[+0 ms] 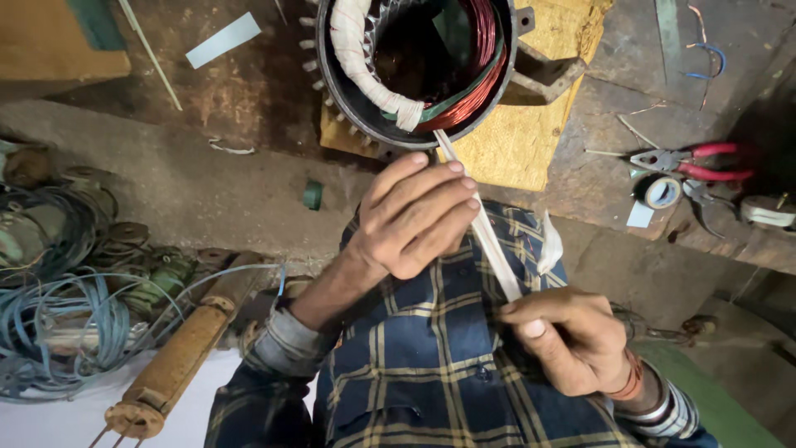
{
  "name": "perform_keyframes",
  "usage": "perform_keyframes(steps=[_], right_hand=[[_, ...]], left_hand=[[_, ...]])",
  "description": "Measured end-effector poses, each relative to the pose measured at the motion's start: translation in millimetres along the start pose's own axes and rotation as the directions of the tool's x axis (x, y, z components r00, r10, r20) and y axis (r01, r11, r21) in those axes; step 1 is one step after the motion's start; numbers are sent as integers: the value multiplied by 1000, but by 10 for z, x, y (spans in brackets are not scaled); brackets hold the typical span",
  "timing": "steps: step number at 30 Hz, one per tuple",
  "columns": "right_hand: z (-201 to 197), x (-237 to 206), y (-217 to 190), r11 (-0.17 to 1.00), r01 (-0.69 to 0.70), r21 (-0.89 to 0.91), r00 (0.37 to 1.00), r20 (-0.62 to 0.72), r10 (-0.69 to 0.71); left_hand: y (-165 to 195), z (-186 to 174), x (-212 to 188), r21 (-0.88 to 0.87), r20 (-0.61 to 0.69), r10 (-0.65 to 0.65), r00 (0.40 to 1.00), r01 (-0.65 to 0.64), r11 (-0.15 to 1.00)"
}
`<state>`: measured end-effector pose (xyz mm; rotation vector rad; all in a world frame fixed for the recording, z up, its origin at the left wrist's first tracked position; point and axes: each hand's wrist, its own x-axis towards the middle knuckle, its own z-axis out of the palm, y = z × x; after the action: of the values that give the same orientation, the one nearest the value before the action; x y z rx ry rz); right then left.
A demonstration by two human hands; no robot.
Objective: The person wraps white insulating tape around the copper windings of a motor stator. They repeatedly tear off strips of tape and apply them by hand to cover the exposed copper wire, working around the circumference of the stator.
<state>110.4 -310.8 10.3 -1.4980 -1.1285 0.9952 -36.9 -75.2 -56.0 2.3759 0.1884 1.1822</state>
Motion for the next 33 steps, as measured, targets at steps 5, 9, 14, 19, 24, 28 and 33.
perform_keyframes(steps=[5, 9, 14, 19, 24, 28, 33], right_hand=[[-90, 363, -173, 989, -77, 123, 989, 131, 60], [-77, 964, -265, 917, -93, -388, 987, -156, 34], [-77, 1542, -10, 687, 308, -658, 951, 240, -197], [-95, 1670, 15, 506, 541, -671, 839, 396, -372], [-36, 1662, -40, 632, 470, -617, 882, 295, -368], [0, 1541, 72, 671, 448, -591, 890, 225, -396], [-16, 1453, 242, 760, 415, -501, 905, 138, -403]], left_hand=[[31, -47, 0, -159, -19, -229, 973, 223, 962], [-24, -128, 5, -278, -73, -236, 969, 207, 938], [-128, -320, 18, -253, 71, -124, 990, 138, 957], [-199, -469, 70, -128, 231, 21, 973, 9, 992], [-214, -531, 129, -50, 199, 160, 967, -153, 987], [-201, -522, 132, -113, 221, 129, 967, -106, 988], [-241, -355, 115, -148, 122, -4, 992, 22, 989]])
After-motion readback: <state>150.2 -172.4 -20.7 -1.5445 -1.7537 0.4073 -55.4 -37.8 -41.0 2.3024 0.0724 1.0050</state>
